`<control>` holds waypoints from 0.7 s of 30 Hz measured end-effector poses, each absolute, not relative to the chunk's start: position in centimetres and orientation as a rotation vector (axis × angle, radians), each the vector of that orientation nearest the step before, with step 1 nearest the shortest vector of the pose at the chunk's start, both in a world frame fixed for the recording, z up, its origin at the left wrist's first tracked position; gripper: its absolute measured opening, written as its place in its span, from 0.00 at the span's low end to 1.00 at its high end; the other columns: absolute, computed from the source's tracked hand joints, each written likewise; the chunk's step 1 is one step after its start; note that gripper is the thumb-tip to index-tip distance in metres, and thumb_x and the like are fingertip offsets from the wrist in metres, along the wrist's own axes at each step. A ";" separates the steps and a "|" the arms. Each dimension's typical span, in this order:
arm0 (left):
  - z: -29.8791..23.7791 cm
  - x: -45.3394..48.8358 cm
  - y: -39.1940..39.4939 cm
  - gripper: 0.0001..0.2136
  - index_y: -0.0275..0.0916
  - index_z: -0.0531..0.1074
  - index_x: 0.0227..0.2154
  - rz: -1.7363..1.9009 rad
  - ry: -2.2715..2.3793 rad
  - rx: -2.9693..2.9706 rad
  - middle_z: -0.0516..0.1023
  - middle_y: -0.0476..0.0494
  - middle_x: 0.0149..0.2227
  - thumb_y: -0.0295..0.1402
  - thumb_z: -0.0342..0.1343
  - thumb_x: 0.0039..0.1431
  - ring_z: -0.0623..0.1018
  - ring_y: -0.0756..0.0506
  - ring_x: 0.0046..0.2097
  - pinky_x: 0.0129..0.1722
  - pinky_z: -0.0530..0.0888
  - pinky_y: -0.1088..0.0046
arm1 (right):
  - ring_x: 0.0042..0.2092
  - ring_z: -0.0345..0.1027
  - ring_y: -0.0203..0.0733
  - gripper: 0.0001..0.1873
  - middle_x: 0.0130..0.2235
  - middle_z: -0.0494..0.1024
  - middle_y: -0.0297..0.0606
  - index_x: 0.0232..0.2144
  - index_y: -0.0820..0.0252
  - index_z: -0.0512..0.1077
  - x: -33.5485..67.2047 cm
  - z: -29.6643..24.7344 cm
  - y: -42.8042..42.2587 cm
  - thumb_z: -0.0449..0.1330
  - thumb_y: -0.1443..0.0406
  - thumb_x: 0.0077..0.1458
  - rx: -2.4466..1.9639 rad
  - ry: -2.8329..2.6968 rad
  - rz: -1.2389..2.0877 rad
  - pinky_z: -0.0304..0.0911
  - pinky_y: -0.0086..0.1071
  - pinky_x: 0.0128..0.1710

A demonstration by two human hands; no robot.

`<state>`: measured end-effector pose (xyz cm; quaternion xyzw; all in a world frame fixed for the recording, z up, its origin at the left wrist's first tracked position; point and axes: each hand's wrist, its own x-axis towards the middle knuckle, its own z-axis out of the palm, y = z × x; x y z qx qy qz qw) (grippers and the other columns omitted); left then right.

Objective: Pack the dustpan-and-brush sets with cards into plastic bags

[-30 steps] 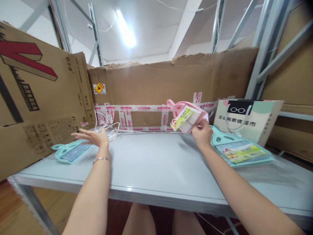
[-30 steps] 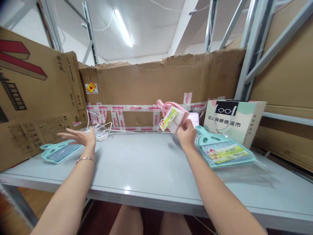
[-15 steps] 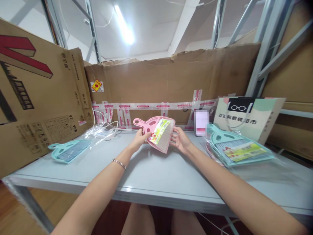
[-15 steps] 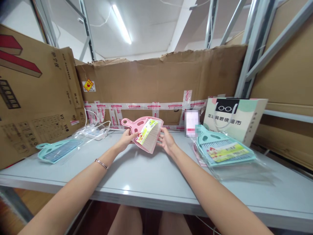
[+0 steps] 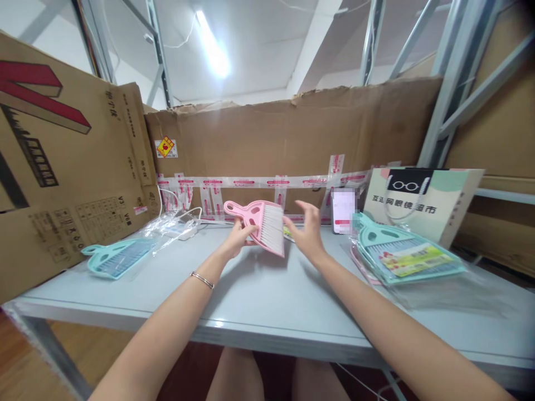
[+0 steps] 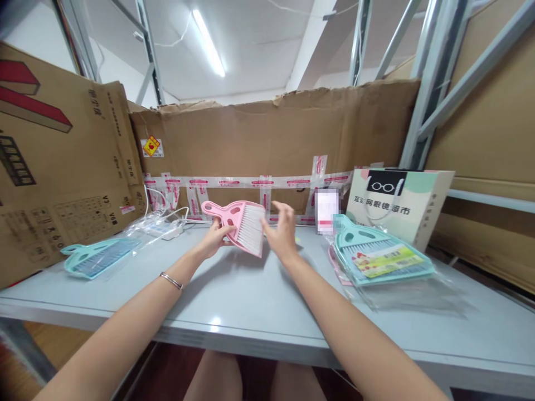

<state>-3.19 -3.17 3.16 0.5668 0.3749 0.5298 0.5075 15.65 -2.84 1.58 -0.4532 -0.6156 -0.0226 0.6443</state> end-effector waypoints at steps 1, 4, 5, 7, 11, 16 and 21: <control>3.2 -3.1 -3.5 0.29 0.49 0.56 0.49 1.230 0.868 1.407 0.69 0.46 0.46 0.31 0.60 0.43 0.74 0.48 0.38 0.33 0.76 0.64 | 0.55 0.54 0.50 0.22 0.50 0.62 0.46 0.46 0.57 0.66 14.9 1.9 -3.3 0.58 0.58 0.48 -0.983 -1.526 -0.101 0.49 0.47 0.55; 3.6 -2.8 -4.3 0.30 0.53 0.57 0.51 1.092 0.725 1.495 0.69 0.47 0.47 0.33 0.61 0.44 0.75 0.47 0.38 0.32 0.77 0.65 | 0.51 0.57 0.50 0.14 0.48 0.63 0.43 0.38 0.54 0.72 13.2 2.4 -4.2 0.58 0.58 0.49 -0.934 -1.695 -0.092 0.51 0.47 0.54; 3.8 -2.8 -4.4 0.29 0.53 0.57 0.51 1.060 0.665 1.512 0.69 0.47 0.47 0.34 0.60 0.45 0.75 0.47 0.39 0.33 0.76 0.65 | 0.50 0.58 0.49 0.12 0.47 0.63 0.43 0.36 0.55 0.72 12.9 2.5 -4.3 0.58 0.58 0.49 -0.917 -1.696 -0.065 0.52 0.47 0.53; 4.2 -2.9 -4.6 0.25 0.52 0.61 0.50 1.059 0.560 1.540 0.69 0.46 0.49 0.36 0.59 0.47 0.74 0.45 0.43 0.36 0.76 0.64 | 0.49 0.59 0.48 0.10 0.46 0.63 0.43 0.34 0.57 0.72 12.6 2.6 -4.6 0.58 0.61 0.48 -0.850 -1.692 -0.005 0.54 0.45 0.53; 5.2 -3.5 -4.6 0.25 0.44 0.67 0.47 1.260 0.503 1.618 0.69 0.43 0.51 0.38 0.63 0.42 0.69 0.42 0.52 0.47 0.70 0.67 | 0.49 0.61 0.46 0.08 0.47 0.62 0.43 0.34 0.57 0.71 12.6 3.4 -5.5 0.57 0.64 0.49 -0.704 -1.755 0.039 0.57 0.43 0.52; 7.6 -8.0 -4.4 0.18 0.42 0.68 0.39 1.713 0.521 1.608 0.70 0.42 0.50 0.44 0.59 0.46 0.72 0.43 0.47 0.40 0.71 0.70 | 0.50 0.61 0.45 0.11 0.49 0.61 0.45 0.38 0.57 0.69 14.6 5.3 -5.8 0.52 0.62 0.53 -0.709 -1.573 0.047 0.63 0.39 0.46; 8.8 -13.1 -4.2 0.14 0.39 0.67 0.31 1.882 0.863 1.766 0.73 0.45 0.39 0.37 0.62 0.43 0.72 0.48 0.39 0.37 0.70 0.73 | 0.50 0.63 0.45 0.11 0.51 0.65 0.42 0.35 0.55 0.72 16.1 4.1 -4.5 0.52 0.68 0.51 -0.691 -1.984 0.004 0.60 0.38 0.48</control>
